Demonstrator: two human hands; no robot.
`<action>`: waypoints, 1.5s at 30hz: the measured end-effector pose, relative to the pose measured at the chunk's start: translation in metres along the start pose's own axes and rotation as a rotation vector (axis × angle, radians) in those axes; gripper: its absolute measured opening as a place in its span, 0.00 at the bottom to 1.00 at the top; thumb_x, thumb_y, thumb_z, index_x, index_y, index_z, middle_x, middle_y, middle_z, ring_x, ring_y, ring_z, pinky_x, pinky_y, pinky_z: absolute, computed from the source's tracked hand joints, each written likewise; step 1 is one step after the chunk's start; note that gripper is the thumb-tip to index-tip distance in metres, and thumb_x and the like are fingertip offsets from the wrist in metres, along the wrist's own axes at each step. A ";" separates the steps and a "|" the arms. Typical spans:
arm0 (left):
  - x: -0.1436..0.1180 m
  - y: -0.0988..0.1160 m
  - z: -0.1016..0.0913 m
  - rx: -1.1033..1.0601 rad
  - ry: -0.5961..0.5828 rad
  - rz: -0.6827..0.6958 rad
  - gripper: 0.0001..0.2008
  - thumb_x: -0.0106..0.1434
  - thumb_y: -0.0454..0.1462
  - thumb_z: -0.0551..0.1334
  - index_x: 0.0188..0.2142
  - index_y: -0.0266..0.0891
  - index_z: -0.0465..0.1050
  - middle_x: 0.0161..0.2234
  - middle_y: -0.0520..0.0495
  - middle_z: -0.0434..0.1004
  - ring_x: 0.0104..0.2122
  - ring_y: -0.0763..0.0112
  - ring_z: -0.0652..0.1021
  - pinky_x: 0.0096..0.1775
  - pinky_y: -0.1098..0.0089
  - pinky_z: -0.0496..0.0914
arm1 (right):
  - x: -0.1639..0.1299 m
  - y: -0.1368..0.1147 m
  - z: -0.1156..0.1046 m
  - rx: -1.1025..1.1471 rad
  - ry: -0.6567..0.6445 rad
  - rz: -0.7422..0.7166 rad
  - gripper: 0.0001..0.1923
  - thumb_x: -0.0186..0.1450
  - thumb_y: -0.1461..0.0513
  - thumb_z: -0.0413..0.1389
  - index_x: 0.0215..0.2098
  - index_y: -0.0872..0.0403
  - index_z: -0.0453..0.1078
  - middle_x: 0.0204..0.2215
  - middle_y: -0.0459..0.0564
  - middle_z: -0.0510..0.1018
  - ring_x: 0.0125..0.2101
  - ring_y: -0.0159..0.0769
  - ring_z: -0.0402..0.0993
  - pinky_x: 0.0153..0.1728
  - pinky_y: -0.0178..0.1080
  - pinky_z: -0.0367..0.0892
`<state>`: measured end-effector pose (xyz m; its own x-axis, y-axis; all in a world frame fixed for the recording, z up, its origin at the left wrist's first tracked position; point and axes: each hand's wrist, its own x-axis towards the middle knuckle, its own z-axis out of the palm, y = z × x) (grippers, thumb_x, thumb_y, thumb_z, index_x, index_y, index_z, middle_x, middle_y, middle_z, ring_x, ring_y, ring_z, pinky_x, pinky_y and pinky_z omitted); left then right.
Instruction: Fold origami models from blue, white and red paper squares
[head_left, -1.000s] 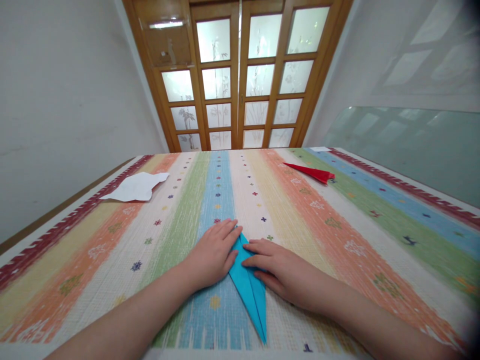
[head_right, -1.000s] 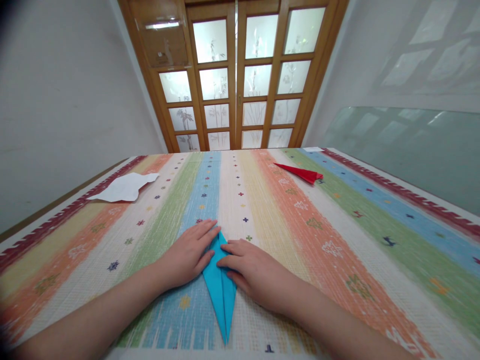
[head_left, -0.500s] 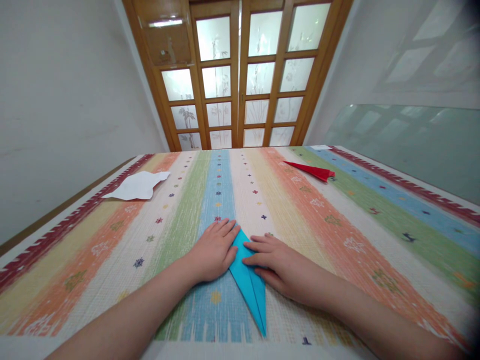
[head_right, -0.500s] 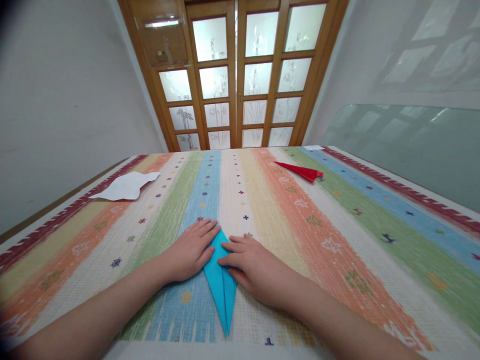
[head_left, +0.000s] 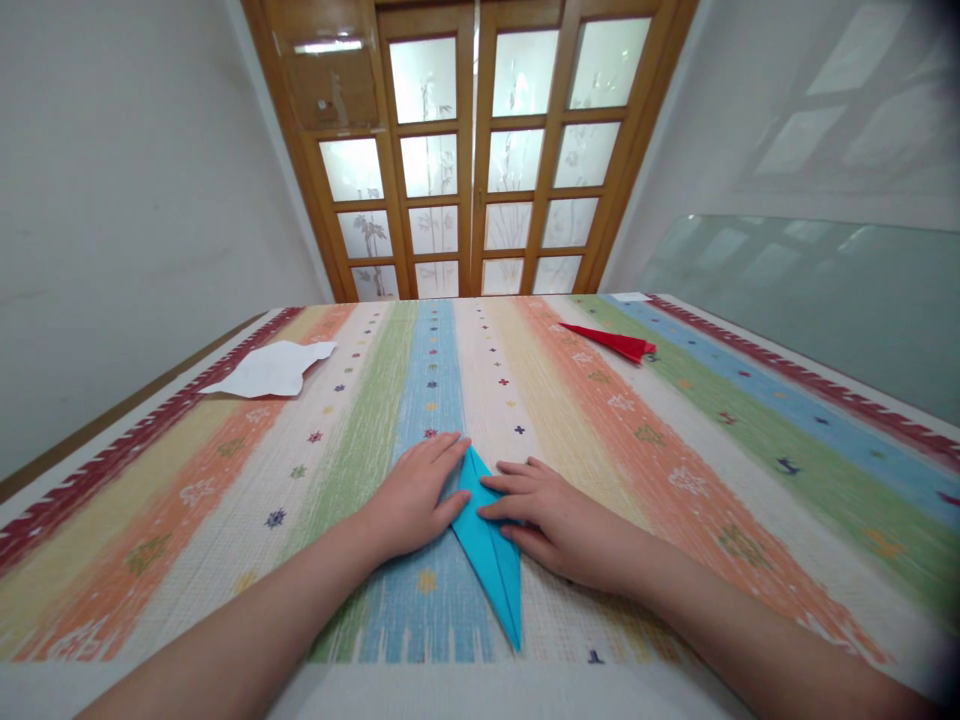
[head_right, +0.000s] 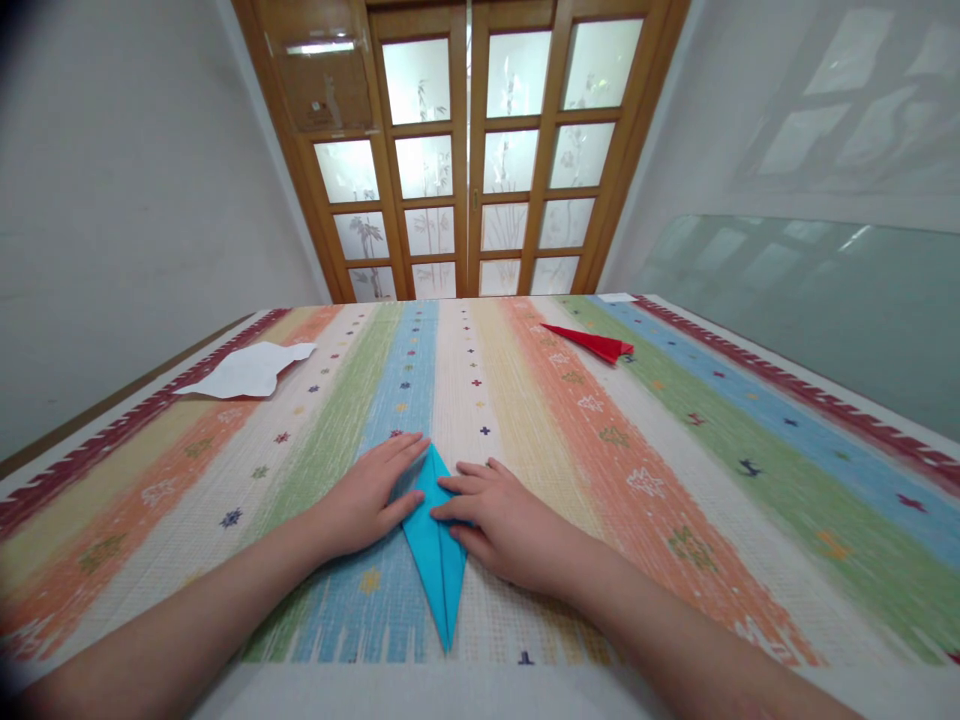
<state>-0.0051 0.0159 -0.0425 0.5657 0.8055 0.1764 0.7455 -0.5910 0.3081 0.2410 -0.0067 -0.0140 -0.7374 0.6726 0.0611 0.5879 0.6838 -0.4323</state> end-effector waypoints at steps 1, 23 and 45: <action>-0.002 0.001 -0.001 -0.009 -0.001 0.013 0.32 0.68 0.42 0.59 0.69 0.37 0.55 0.69 0.36 0.56 0.68 0.55 0.59 0.67 0.51 0.55 | 0.000 0.000 0.000 0.008 0.005 -0.006 0.15 0.72 0.60 0.54 0.54 0.42 0.76 0.60 0.52 0.73 0.63 0.49 0.63 0.64 0.60 0.52; -0.012 0.016 -0.010 0.033 -0.229 0.070 0.49 0.60 0.58 0.64 0.71 0.39 0.47 0.72 0.34 0.40 0.71 0.46 0.45 0.67 0.45 0.45 | 0.002 0.008 -0.004 0.000 0.053 -0.059 0.07 0.67 0.59 0.62 0.43 0.49 0.80 0.50 0.52 0.79 0.53 0.46 0.70 0.55 0.50 0.60; -0.013 0.028 -0.029 -0.034 -0.236 0.358 0.39 0.63 0.53 0.63 0.66 0.34 0.59 0.67 0.33 0.61 0.65 0.48 0.64 0.65 0.49 0.54 | -0.001 0.009 -0.010 0.033 -0.024 -0.094 0.12 0.64 0.63 0.62 0.47 0.48 0.78 0.51 0.50 0.80 0.55 0.46 0.70 0.59 0.51 0.57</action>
<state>-0.0013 -0.0099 -0.0088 0.8549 0.5153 0.0602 0.4773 -0.8267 0.2979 0.2503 0.0022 -0.0091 -0.7968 0.5987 0.0818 0.5046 0.7338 -0.4548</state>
